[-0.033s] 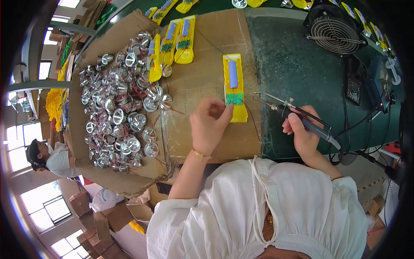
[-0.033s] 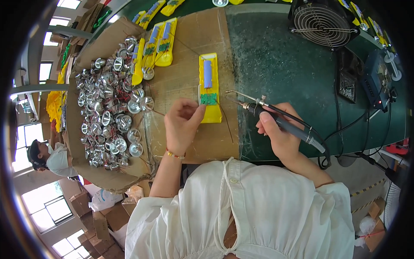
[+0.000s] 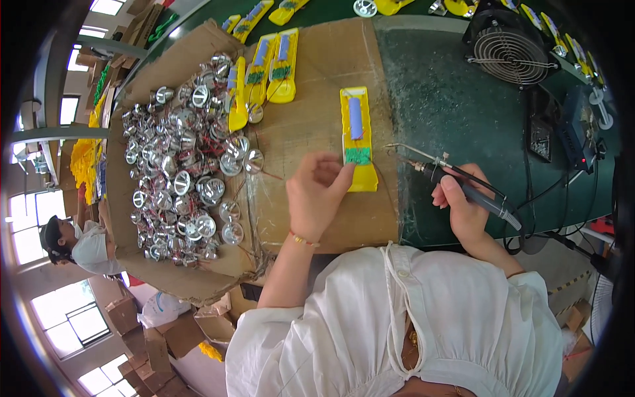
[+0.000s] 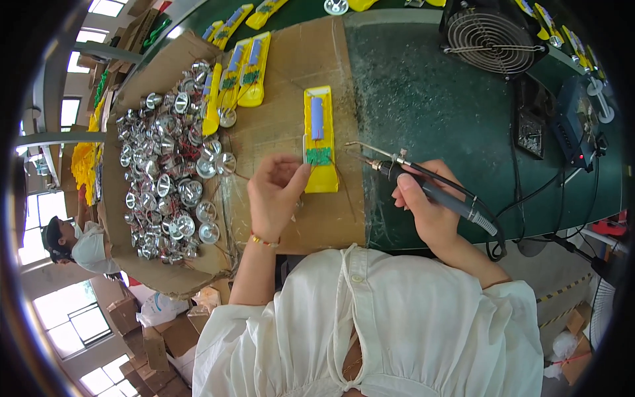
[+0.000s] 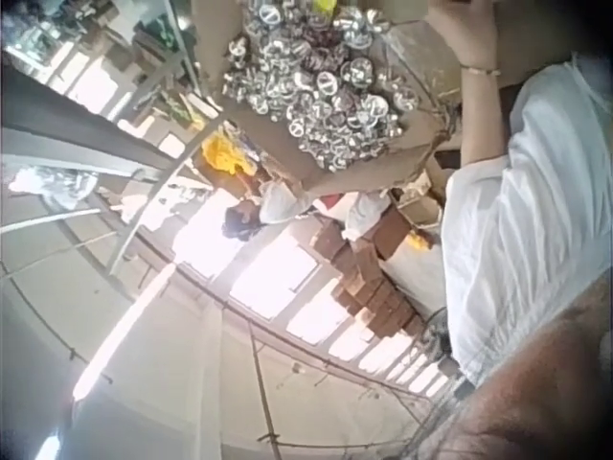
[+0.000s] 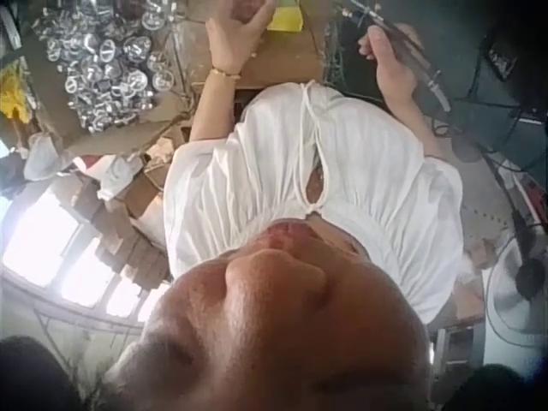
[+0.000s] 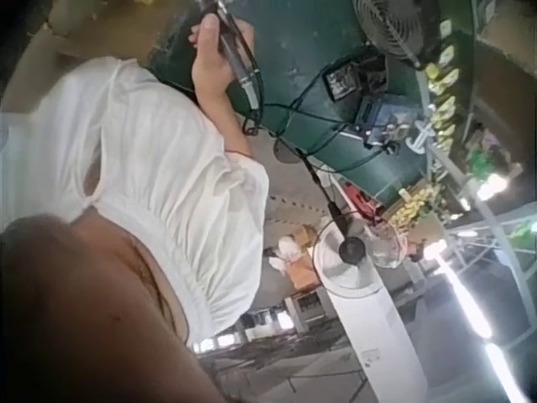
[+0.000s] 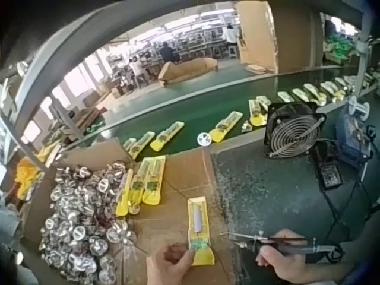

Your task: Soldering wires onto circuit boards for the assembly of portable lights.

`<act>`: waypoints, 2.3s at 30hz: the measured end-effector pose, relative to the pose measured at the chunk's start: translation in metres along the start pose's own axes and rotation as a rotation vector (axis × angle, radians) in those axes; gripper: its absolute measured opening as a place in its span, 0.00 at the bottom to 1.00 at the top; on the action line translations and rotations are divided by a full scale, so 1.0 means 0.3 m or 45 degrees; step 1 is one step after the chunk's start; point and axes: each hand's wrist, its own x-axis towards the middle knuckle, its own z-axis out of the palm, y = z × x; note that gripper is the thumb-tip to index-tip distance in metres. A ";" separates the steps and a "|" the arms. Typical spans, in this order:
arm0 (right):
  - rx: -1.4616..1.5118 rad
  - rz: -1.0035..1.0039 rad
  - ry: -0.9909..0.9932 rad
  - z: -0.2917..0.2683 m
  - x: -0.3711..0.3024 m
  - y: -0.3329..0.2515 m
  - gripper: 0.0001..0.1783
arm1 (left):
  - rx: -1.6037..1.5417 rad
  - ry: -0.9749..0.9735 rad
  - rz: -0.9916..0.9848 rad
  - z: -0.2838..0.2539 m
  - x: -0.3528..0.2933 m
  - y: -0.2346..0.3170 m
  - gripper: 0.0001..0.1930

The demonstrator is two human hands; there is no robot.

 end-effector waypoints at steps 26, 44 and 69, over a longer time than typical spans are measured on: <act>-0.044 0.134 0.185 -0.096 0.056 0.040 0.07 | 1.650 -0.248 0.206 -0.048 0.481 0.088 0.11; -0.110 -0.037 0.153 -0.047 0.008 0.006 0.08 | 1.677 0.291 0.675 -0.260 0.195 -0.062 0.04; -0.188 -0.098 -0.172 0.083 -0.014 -0.018 0.09 | 0.360 -0.064 0.356 -0.098 -0.001 -0.038 0.04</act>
